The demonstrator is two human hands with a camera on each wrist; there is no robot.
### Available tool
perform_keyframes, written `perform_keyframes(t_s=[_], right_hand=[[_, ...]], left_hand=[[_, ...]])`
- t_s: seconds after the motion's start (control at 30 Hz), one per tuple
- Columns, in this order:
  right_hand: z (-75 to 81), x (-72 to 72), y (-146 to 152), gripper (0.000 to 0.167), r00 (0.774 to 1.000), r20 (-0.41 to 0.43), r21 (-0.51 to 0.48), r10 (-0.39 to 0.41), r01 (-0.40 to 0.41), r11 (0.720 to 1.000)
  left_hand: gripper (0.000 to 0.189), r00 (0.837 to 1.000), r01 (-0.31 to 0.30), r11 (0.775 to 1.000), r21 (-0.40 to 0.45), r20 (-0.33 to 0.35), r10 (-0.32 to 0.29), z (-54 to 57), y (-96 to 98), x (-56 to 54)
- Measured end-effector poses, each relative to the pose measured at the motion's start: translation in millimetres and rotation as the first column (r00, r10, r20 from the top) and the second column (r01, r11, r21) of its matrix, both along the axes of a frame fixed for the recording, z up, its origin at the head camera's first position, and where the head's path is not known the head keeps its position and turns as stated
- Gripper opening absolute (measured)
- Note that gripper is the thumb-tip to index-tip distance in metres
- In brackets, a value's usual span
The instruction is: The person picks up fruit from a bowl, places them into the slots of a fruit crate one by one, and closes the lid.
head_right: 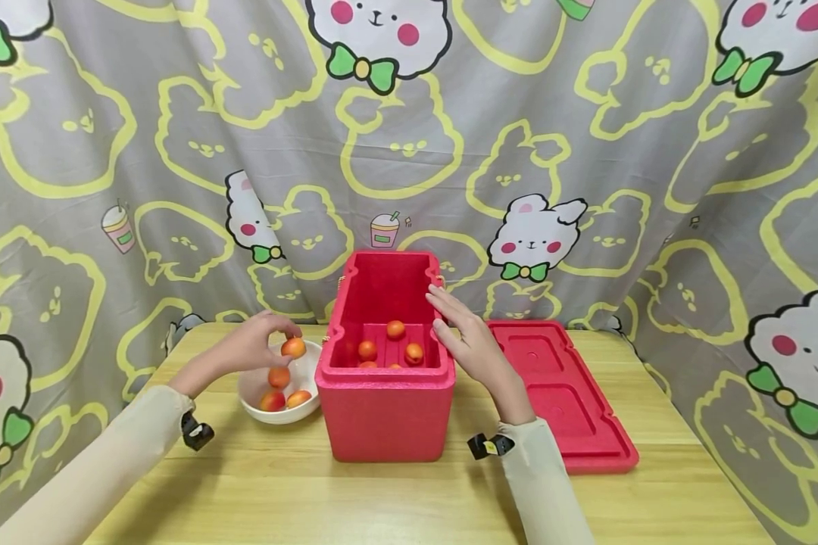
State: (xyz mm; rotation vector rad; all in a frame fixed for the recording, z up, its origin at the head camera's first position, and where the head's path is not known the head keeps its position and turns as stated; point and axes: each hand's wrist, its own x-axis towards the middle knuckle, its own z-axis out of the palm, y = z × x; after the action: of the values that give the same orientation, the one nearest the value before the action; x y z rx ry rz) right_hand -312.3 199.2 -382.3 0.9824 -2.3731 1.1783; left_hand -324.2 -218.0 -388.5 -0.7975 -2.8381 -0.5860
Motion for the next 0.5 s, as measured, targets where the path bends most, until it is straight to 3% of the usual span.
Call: perform_keyframes(t_s=[0.33, 0.5], right_hand=[[-0.4, 0.5, 0.1, 0.055, 1.000, -0.004, 0.000, -0.002, 0.002, 1.000], [-0.2, 0.6, 0.1, 0.054, 1.000, -0.003, 0.001, -0.004, 0.004, 1.000]], left_hand=[[0.035, 0.997, -0.033, 0.996, 0.083, -0.060, 0.039, 37.2, 4.8, 1.5], [0.036, 0.989, -0.009, 0.994, 0.109, -0.143, 0.025, 54.8, 9.7, 1.8]])
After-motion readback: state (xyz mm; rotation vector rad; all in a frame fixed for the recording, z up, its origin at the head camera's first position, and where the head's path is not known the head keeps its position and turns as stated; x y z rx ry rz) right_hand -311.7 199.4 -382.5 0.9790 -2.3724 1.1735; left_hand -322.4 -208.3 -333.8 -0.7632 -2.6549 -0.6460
